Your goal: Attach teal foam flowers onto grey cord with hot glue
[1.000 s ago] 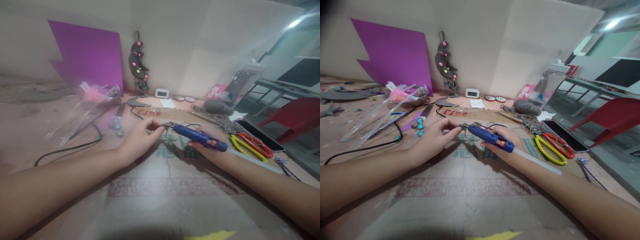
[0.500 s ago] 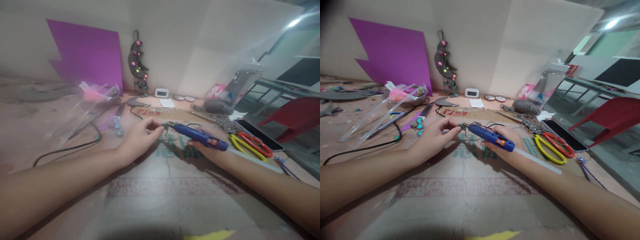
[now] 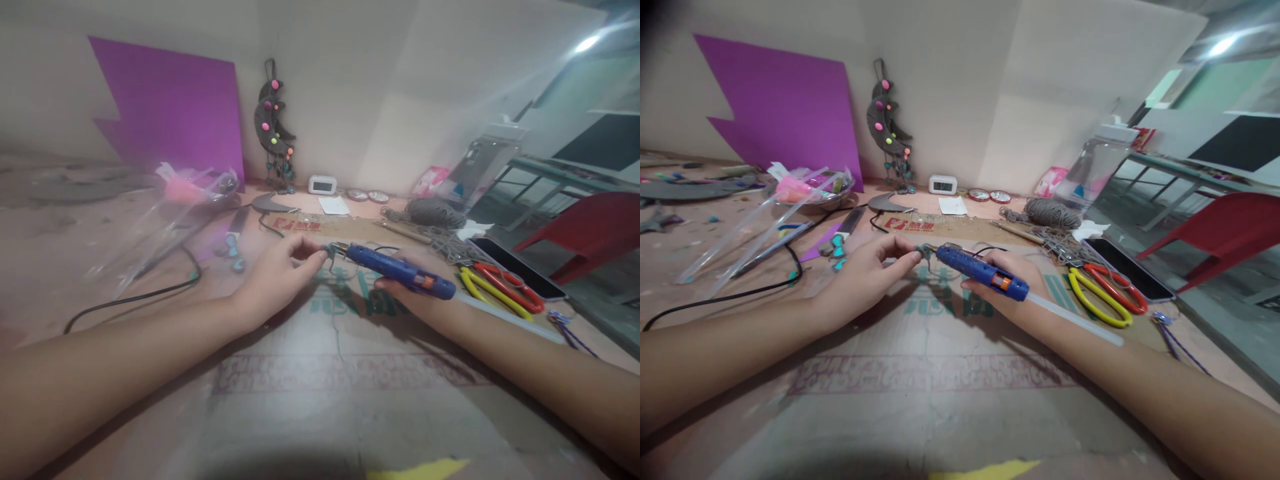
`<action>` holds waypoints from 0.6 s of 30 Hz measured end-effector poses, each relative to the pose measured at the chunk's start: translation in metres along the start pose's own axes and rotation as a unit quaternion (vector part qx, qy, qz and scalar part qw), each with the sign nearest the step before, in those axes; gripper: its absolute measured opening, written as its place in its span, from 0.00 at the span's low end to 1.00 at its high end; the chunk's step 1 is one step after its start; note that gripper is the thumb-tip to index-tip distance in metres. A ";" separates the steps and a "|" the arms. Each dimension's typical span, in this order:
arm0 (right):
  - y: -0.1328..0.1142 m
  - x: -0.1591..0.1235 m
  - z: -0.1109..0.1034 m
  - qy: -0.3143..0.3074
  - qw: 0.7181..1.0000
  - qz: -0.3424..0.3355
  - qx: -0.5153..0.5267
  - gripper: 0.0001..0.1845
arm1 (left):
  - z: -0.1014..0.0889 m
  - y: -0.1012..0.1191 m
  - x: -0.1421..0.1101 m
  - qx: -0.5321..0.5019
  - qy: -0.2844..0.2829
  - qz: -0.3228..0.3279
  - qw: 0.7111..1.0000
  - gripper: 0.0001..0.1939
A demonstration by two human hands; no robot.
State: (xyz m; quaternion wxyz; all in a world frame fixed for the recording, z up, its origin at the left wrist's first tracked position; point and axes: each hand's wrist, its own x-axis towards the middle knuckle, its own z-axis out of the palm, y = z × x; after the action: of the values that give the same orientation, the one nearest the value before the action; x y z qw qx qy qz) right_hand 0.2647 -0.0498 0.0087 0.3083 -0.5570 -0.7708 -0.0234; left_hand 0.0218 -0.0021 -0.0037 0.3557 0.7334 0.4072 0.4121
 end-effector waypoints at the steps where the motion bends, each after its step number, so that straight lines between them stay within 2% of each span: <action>1: 0.000 0.000 0.000 0.001 1.000 0.001 -0.001 0.11 | 0.000 0.000 0.000 -0.001 -0.002 -0.001 1.000 0.09; 18: 0.000 -0.001 0.000 0.008 1.000 0.008 0.003 0.09 | -0.001 0.001 0.000 -0.016 0.002 -0.002 1.000 0.08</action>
State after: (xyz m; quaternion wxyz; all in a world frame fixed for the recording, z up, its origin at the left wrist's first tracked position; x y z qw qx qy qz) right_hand 0.2649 -0.0508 0.0082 0.3163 -0.5623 -0.7637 -0.0235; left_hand 0.0214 -0.0022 -0.0025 0.3674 0.7260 0.4022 0.4197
